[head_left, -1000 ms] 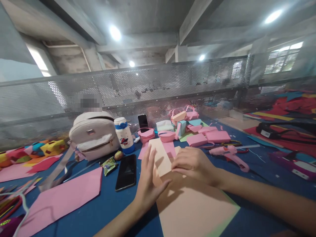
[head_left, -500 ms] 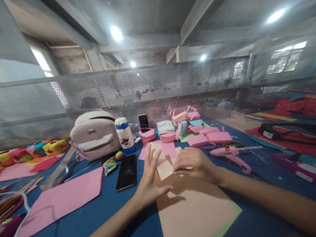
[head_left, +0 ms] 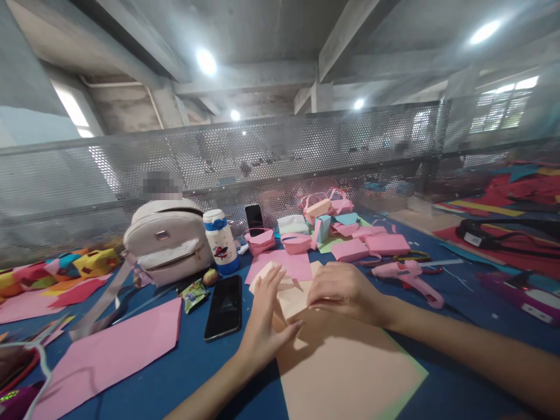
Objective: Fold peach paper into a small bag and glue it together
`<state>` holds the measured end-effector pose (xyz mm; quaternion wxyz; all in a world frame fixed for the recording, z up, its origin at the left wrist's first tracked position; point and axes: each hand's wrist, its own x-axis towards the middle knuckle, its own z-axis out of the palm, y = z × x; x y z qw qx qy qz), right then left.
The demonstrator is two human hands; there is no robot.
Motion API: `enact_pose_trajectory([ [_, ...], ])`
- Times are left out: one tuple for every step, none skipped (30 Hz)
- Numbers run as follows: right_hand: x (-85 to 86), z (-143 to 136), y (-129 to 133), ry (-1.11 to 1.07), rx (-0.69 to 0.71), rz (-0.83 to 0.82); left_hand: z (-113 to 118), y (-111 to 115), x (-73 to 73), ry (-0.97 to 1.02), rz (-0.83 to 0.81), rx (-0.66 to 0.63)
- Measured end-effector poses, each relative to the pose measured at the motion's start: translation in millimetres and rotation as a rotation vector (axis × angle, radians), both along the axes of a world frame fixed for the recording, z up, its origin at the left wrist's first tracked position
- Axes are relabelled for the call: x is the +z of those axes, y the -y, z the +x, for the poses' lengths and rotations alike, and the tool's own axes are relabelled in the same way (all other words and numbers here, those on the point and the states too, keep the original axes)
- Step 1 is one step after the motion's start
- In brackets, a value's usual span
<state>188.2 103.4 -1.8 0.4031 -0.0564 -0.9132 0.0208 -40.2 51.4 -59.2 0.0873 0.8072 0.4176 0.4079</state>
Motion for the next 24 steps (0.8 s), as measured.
enact_pose_trajectory([
  [-0.2,-0.1,0.0,-0.003,0.004,-0.005,0.3,0.3,-0.4,0.01,-0.013,-0.003],
  [-0.3,-0.2,-0.1,-0.007,0.008,-0.01,0.6,0.6,-1.1,0.019,-0.025,-0.006],
  [-0.3,-0.3,-0.2,-0.009,0.011,-0.013,1.0,0.7,-2.1,0.029,-0.034,-0.009],
  [-0.2,-0.5,-0.3,-0.011,0.014,-0.014,1.3,0.8,-3.5,0.035,-0.039,-0.013],
  [-0.1,-0.7,-0.4,-0.011,0.015,-0.011,1.6,0.9,-5.0,0.038,-0.043,-0.017],
  [0.1,-0.9,-0.5,-0.01,0.015,-0.006,2.0,1.0,-6.6,0.038,-0.046,-0.023],
  [0.2,-1.1,-0.7,-0.007,0.013,-0.001,2.3,1.3,-8.0,0.038,-0.048,-0.029],
  [0.3,-1.2,-0.9,-0.005,0.01,0.005,2.5,1.7,-8.8,0.037,-0.052,-0.035],
  [0.4,-1.2,-1.2,0.0,0.006,0.012,2.4,2.2,-8.7,0.036,-0.055,-0.04],
  [0.6,-1.0,-1.6,0.008,0.001,0.02,1.9,2.6,-7.3,0.036,-0.056,-0.047],
  [0.9,-0.5,-2.2,0.018,-0.003,0.03,0.8,2.9,-4.1,0.035,-0.048,-0.054],
  [1.6,0.1,-2.8,0.031,-0.006,0.04,-0.8,3.0,1.0,0.034,-0.03,-0.062],
  [2.7,1.1,-3.4,0.046,-0.005,0.055,-3.0,2.6,8.3,0.03,-0.005,-0.067],
  [4.3,2.3,-4.0,0.06,-0.003,0.07,-5.7,1.8,17.6,0.027,0.032,-0.07],
  [6.4,3.7,-4.5,0.07,0.003,0.086,-8.5,0.5,28.7,0.019,0.065,-0.07],
  [8.8,5.2,-4.9,0.076,0.01,0.103,-11.0,-1.2,41.2,0.016,0.096,-0.058],
  [11.5,6.7,-5.2,0.08,0.019,0.121,-12.9,-3.4,54.4,-0.004,0.096,-0.071],
  [14.3,8.2,-5.5,0.086,0.028,0.14,-13.9,-5.8,67.6,-0.043,0.081,-0.115],
  [17.0,9.6,-5.7,0.098,0.033,0.159,-13.7,-8.5,80.0,-0.091,0.034,-0.136],
  [19.4,10.8,-6.0,0.117,0.033,0.177,-12.2,-11.4,90.9,-0.146,-0.025,-0.144],
  [21.5,11.9,-6.4,0.141,0.028,0.198,-9.5,-14.2,99.9,-0.208,-0.074,-0.166],
  [23.2,12.9,-6.9,0.164,0.02,0.221,-5.9,-17.0,106.5,-0.271,-0.137,-0.175],
  [24.5,13.8,-7.5,0.19,0.011,0.248,-1.5,-19.7,110.8,-0.323,-0.196,-0.193],
  [25.5,14.7,-8.0,0.215,0.001,0.279,3.1,-22.2,112.7,-0.366,-0.254,-0.216],
])
